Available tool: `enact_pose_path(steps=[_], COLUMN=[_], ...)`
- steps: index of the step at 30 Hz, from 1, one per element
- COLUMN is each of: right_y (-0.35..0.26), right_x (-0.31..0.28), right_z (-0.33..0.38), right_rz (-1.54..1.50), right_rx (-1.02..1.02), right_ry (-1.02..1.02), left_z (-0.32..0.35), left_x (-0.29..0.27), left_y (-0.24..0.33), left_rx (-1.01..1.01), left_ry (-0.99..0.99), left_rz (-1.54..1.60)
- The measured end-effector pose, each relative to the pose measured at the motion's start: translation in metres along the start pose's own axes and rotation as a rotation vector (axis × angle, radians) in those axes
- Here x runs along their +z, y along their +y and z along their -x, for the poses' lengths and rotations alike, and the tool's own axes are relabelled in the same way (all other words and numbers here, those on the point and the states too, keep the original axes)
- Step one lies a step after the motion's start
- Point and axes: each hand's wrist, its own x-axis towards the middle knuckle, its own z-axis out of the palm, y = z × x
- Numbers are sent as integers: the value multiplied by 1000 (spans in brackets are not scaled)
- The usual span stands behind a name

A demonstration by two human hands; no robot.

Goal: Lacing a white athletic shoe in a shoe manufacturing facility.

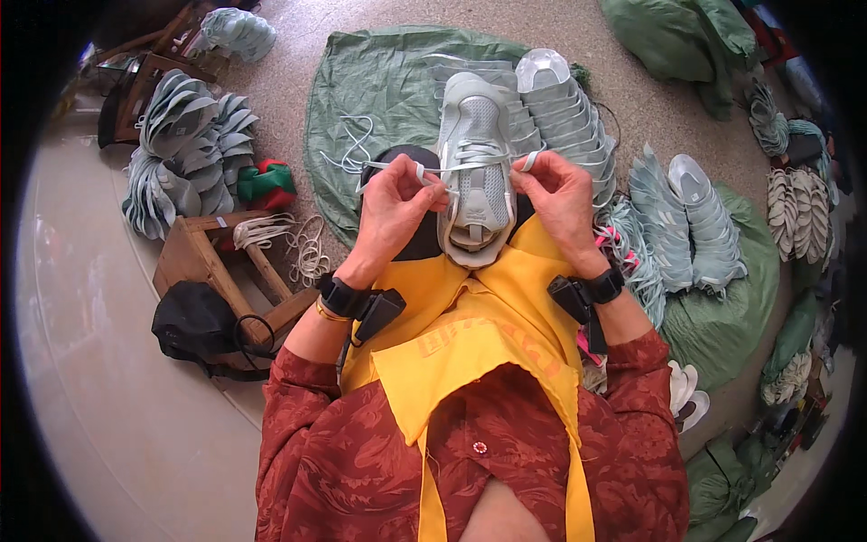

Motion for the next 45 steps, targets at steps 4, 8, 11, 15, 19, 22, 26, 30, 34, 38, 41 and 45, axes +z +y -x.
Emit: enact_pose_path(steps=[4, 8, 11, 15, 19, 22, 26, 30, 34, 38, 41, 45], right_y=[-2, 1, 2, 1, 6, 5, 3, 1, 0, -2, -2, -15], right_x=[-1, -1, -2, -1, -3, -2, -1, -3, -5, -5, -6, 1], right_z=[-1, -1, -1, -1, -1, -1, -1, -3, -4, -5, -7, -5], right_rz=[2, -26, -36, -27, -30, -41, -53, -32, -25, -4, -48, 195], right_rx=[8, -8, 3, -7, -11, -10, -16, 0, -7, 6, 28, -65], right_ry=[4, -3, -12, -12, -13, -11, -7, -31, -46, -64, -78, -50], left_z=[-5, -8, -10, -14, -12, -12, -8, -5, -9, -10, -11, -11], left_x=[6, 8, 9, 12, 13, 13, 17, 21, 22, 25, 26, 28], left_y=[0, 5, 4, -4, 0, 1, 6, 18, 14, 13, 18, 20], left_rx=[80, 52, 64, 148, 162, 197, 286, 361, 515, 506, 433, 357], left_ry=[123, 137, 164, 210, 222, 232, 236, 233, 209, 190, 190, 202], left_rz=[-92, -142, -111, -95, -319, -408, -567, -688, -721, -714, -678, -623])
